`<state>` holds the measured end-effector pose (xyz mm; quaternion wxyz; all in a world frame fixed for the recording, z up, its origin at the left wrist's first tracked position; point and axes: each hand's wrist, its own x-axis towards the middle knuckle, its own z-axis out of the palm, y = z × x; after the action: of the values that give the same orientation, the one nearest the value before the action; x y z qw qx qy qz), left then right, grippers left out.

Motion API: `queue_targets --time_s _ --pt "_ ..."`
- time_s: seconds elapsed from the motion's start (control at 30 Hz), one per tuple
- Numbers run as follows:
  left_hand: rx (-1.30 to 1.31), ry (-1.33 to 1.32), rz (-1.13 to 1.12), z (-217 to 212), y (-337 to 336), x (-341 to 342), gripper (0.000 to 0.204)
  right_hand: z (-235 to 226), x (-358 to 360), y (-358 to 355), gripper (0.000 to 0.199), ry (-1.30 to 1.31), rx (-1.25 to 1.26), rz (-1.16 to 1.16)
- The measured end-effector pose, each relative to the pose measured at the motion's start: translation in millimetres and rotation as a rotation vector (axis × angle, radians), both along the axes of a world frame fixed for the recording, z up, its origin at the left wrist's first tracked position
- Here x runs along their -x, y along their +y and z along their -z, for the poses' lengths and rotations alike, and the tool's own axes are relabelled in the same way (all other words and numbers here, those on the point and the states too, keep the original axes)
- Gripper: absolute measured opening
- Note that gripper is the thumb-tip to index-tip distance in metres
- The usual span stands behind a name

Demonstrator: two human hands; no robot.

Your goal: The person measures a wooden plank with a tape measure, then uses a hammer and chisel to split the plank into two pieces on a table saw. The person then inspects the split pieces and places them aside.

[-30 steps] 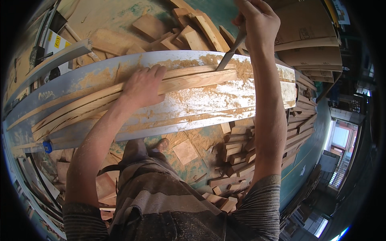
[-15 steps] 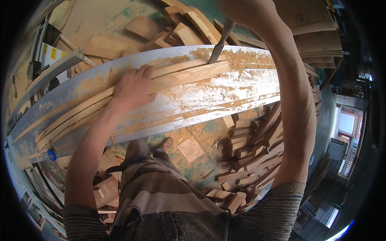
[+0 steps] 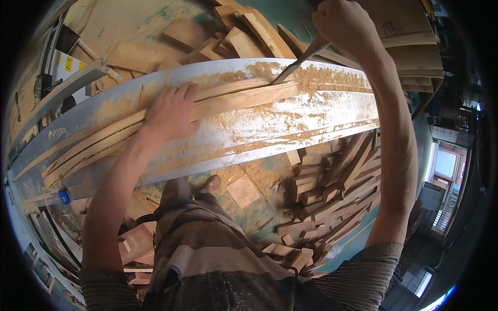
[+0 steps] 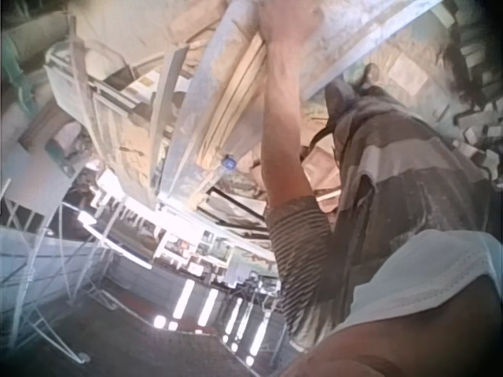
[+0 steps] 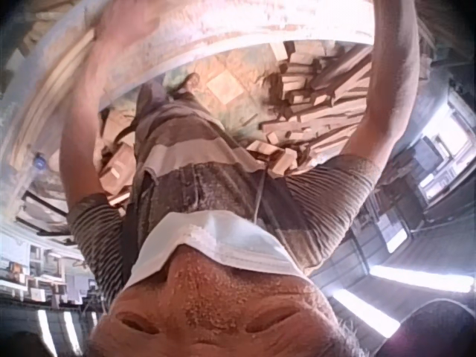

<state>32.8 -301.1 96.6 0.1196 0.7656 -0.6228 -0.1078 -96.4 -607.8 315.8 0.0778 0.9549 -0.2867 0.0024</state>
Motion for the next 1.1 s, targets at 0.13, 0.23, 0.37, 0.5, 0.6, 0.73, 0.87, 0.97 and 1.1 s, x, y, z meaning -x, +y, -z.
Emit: queue_targets --time_s 0.13,0.23,0.37,0.5,0.6,0.73,0.87,0.97,1.1 --pt "-0.003 -0.005 0.018 -0.5 -6.4 -5.9 0.075 0.8 -24.2 -6.4 0.016 0.383 0.255 -0.164" --pt "-0.056 0.003 0.104 -5.3 -24.2 3.9 0.077 -15.1 -2.3 42.6 0.019 0.087 0.118 0.205" --pt "-0.141 -0.009 0.02 -5.8 -8.7 -5.9 0.078 54.7 42.0 45.2 0.007 -0.227 0.246 -0.067" --pt "-0.169 -0.034 0.017 -13.3 -9.7 3.3 0.078 56.2 87.8 77.1 0.019 -0.497 0.231 -0.04" --pt "-0.136 -0.037 0.015 -10.0 -11.0 5.5 0.078 59.1 93.3 79.8 0.017 -0.58 0.204 -0.046" --pt "-0.269 0.026 -0.029 -17.1 -14.6 4.9 0.077 64.3 94.6 74.8 0.026 -0.643 0.169 -0.145" --pt "-0.275 0.009 -0.015 -18.5 -16.7 4.9 0.077 63.9 116.6 89.1 0.017 -0.679 0.11 -0.129" --pt "-0.205 -0.02 -0.008 -16.4 -9.9 9.7 0.076 63.7 134.2 101.5 0.011 -0.685 0.09 -0.14" --pt "-0.207 -0.015 0.005 -19.7 -11.7 7.5 0.074 70.5 129.7 102.1 0.019 -0.799 0.104 -0.167"
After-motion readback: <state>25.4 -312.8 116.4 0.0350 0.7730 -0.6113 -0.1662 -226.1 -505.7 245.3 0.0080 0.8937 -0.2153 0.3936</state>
